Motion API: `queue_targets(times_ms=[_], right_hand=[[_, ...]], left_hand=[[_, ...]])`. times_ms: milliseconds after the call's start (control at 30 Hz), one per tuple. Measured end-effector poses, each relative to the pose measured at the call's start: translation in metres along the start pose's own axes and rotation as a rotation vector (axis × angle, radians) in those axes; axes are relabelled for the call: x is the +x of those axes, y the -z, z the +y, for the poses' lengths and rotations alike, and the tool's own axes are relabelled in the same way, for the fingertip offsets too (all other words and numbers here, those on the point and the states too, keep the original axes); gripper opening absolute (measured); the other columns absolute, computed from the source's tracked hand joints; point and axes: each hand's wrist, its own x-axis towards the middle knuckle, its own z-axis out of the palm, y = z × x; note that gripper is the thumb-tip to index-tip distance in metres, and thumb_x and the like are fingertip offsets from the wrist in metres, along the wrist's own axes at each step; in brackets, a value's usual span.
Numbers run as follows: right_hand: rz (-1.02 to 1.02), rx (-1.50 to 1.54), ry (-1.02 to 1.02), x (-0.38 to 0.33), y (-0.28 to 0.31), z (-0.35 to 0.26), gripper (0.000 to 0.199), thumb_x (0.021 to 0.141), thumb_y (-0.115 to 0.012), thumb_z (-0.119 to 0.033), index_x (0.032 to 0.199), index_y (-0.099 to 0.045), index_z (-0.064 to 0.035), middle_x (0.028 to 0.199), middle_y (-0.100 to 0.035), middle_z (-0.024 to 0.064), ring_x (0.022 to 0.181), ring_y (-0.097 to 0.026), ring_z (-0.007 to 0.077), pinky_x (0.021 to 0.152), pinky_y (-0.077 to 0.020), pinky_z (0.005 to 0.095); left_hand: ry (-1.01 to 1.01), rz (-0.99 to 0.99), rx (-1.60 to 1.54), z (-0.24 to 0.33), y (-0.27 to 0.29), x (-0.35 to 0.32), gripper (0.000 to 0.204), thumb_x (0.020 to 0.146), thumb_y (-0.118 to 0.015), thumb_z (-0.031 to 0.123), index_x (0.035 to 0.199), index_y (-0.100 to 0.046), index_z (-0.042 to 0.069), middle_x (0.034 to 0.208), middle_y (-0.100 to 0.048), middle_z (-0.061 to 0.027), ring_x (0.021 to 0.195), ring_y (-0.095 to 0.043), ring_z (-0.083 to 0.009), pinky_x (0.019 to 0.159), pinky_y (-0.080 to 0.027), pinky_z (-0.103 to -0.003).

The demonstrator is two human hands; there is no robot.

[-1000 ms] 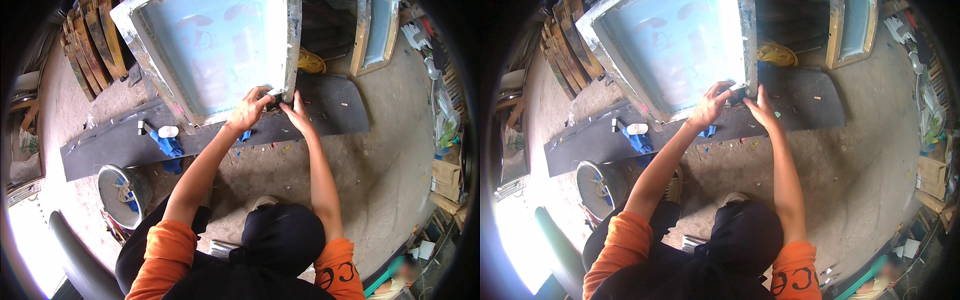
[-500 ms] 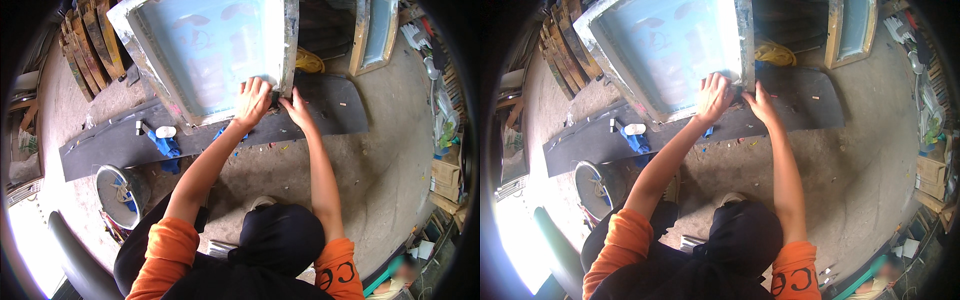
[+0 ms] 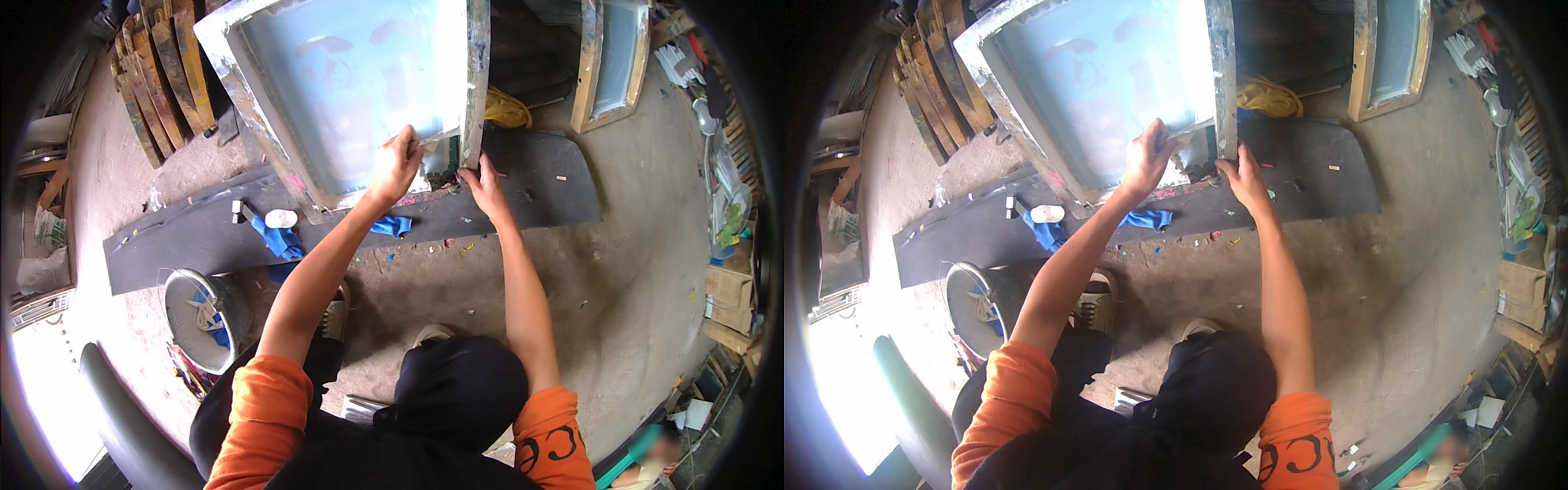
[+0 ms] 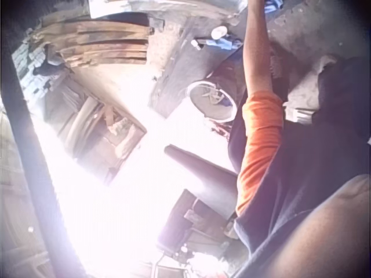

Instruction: The person cleans the surface of a wooden-framed screen using a blue cloth and a small white container. They wipe the screen repeatedly, then place it on a stack of other screens. Later, they pick up another screen and continue wiping it.

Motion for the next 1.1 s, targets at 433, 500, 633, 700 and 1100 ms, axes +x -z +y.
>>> queue_targets(times_ms=[433,500,633,700,1100], right_hand=[[-0.083,-0.040,-0.125,0.012,0.013,-0.034,0.076,0.082,-0.059,-0.033,0.131,-0.019,0.0080,0.134,-0.026,0.0277,0.127,-0.026,0.0335,0.102,-0.0266,0.0353],[-0.011,-0.127,-0.067,0.024,0.014,-0.029,0.067,0.081,-0.060,-0.029,0.127,-0.027,0.0070,0.129,-0.036,0.0266,0.122,-0.035,0.0334,0.096,-0.0326,0.0367],[-0.133,-0.022,-0.050,0.045,0.023,-0.048,0.053,0.082,-0.059,-0.023,0.120,-0.036,0.0066,0.112,-0.053,0.0242,0.106,-0.051,0.0336,0.088,-0.0398,0.0368],[-0.120,-0.003,-0.024,0.046,0.023,-0.045,0.050,0.081,-0.061,-0.020,0.118,-0.038,0.0064,0.110,-0.054,0.0243,0.103,-0.052,0.0344,0.086,-0.0407,0.0374],[-0.025,-0.130,0.078,0.034,0.015,-0.039,0.053,0.081,-0.061,-0.024,0.116,-0.038,0.0098,0.111,-0.049,0.0283,0.102,-0.048,0.0406,0.087,-0.0391,0.0397]], left_hand=[[-0.411,-0.159,0.377,0.017,0.022,0.004,0.023,0.072,-0.062,0.014,0.091,-0.051,0.013,0.098,-0.045,-0.0067,0.086,-0.052,-0.0231,0.071,-0.048,-0.034],[-0.409,-0.095,0.494,0.020,0.008,0.010,0.035,0.067,-0.068,0.027,0.093,-0.049,0.013,0.096,-0.047,-0.0064,0.087,-0.053,-0.0236,0.068,-0.050,-0.035],[-0.384,0.064,0.568,0.023,-0.006,0.037,0.034,0.069,-0.067,0.033,0.090,-0.051,0.011,0.079,-0.056,-0.0047,0.079,-0.056,-0.0203,0.057,-0.051,-0.032],[-0.463,0.040,0.658,0.021,-0.006,0.043,0.026,0.071,-0.065,0.030,0.085,-0.054,0.011,0.077,-0.057,-0.0033,0.078,-0.056,-0.0198,0.057,-0.050,-0.032],[-0.106,0.223,0.181,0.022,0.011,0.023,0.031,0.086,-0.053,0.026,0.068,-0.053,0.000,0.068,-0.051,-0.0133,0.069,-0.050,-0.0296,0.064,-0.040,-0.038]])
